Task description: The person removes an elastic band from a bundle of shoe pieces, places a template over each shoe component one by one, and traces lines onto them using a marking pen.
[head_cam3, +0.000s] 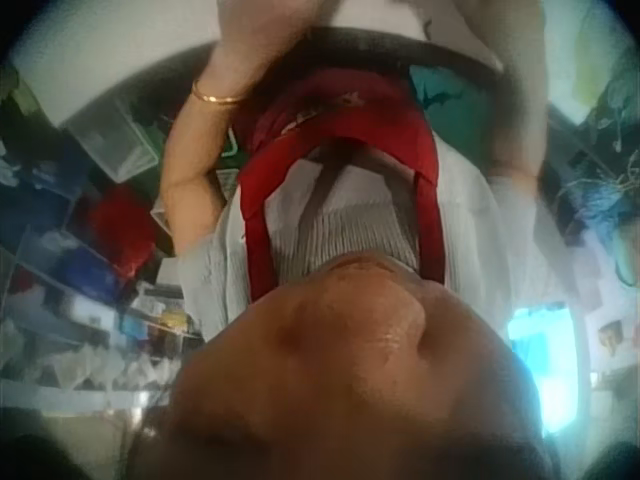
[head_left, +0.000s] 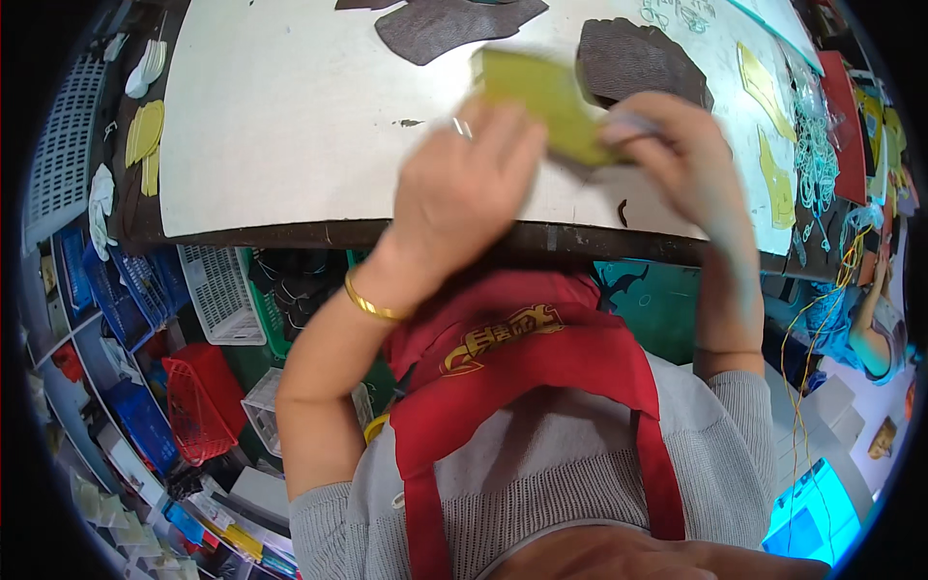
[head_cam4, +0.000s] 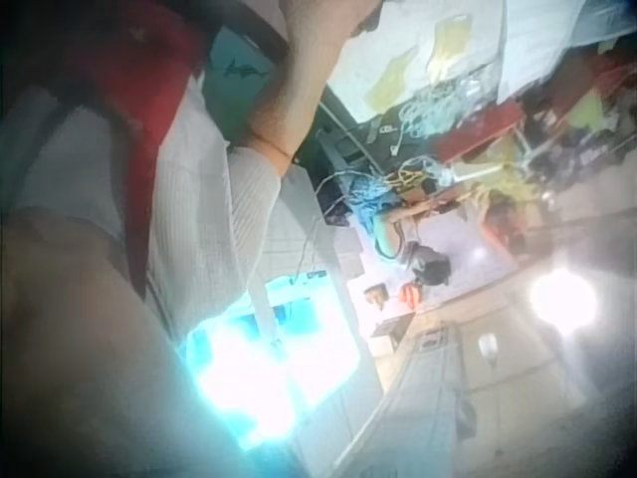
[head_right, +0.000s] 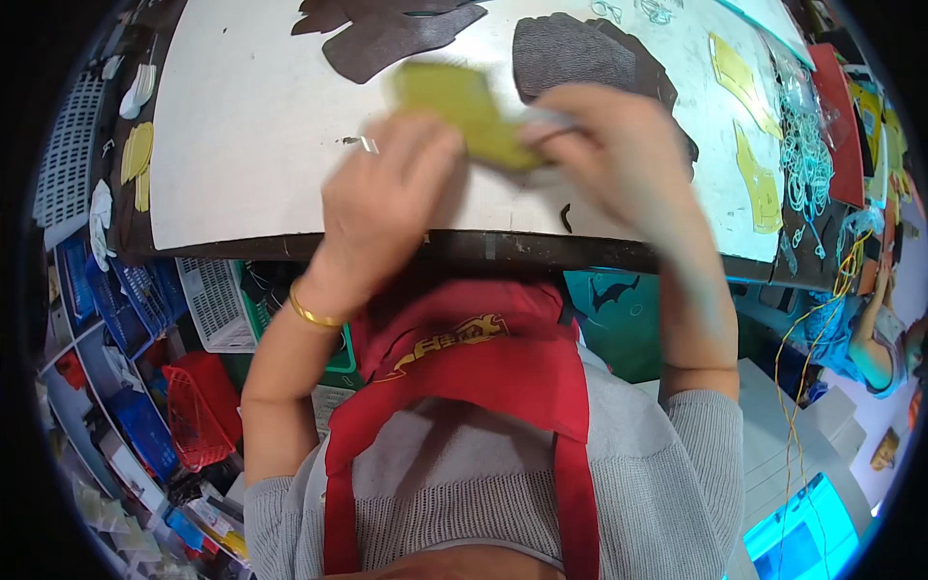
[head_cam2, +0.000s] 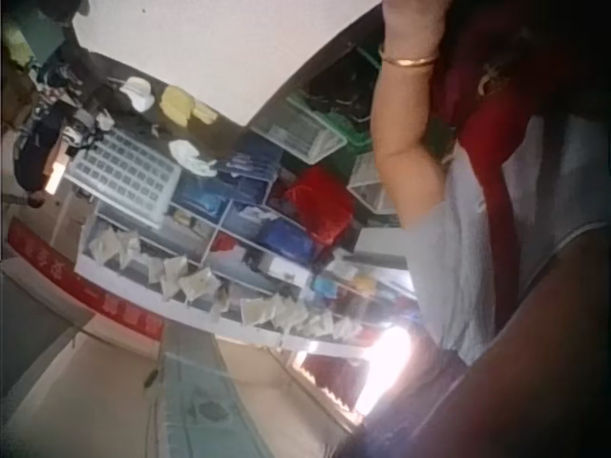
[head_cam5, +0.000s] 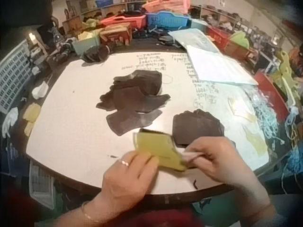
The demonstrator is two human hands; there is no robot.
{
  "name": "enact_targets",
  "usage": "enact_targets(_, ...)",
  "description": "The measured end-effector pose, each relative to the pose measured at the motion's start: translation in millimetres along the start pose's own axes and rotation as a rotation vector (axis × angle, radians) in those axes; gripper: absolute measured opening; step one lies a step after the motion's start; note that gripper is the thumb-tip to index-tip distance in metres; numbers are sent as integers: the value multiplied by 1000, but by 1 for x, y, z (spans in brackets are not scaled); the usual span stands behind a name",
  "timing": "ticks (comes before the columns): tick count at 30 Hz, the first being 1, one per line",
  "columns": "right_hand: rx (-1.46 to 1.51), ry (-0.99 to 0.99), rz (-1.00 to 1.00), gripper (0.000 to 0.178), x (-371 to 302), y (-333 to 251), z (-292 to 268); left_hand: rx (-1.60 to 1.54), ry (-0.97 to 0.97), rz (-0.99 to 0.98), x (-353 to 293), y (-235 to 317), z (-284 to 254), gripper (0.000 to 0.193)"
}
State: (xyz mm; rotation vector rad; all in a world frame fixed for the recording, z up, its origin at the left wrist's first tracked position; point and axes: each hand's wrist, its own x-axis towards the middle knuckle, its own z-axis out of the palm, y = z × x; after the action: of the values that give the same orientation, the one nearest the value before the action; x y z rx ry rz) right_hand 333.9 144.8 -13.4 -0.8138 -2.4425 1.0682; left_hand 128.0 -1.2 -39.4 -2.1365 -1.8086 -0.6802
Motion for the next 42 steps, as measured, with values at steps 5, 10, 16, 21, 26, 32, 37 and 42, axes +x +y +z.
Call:
enact_targets(5, -202, 396, 174, 20, -18, 23, -51, 174, -3, -207, 8, -47, 11, 34)
enact_targets(10, 110, 170, 140, 19, -17, -13, -5, -50, -192, -138, -44, -12, -25, 28)
enact_targets(16, 45, -148, 90, 20, 9, -23, 32, -158, 83, -184, -67, 2, -19, 23)
enact_targets(21, -54, -238, -1, 20, 19, -20, 40, -177, 93, -246, -69, 10, -16, 24)
enact_targets(26, -111, -250, 23, 20, 18, -18, 41, -77, 28, -237, -63, 18, -19, 26)
enact_targets(32, 16, -212, 124, 23, 22, 8, 20, 52, -108, -195, -56, 17, -24, 28)
enact_targets(37, -170, -85, 54, 19, 4, -5, 23, 120, -233, -154, -48, 21, -30, 39)
enact_targets(42, -395, 7, -132, 18, -2, -3, 28, 121, -344, -131, -40, 30, -37, 46)
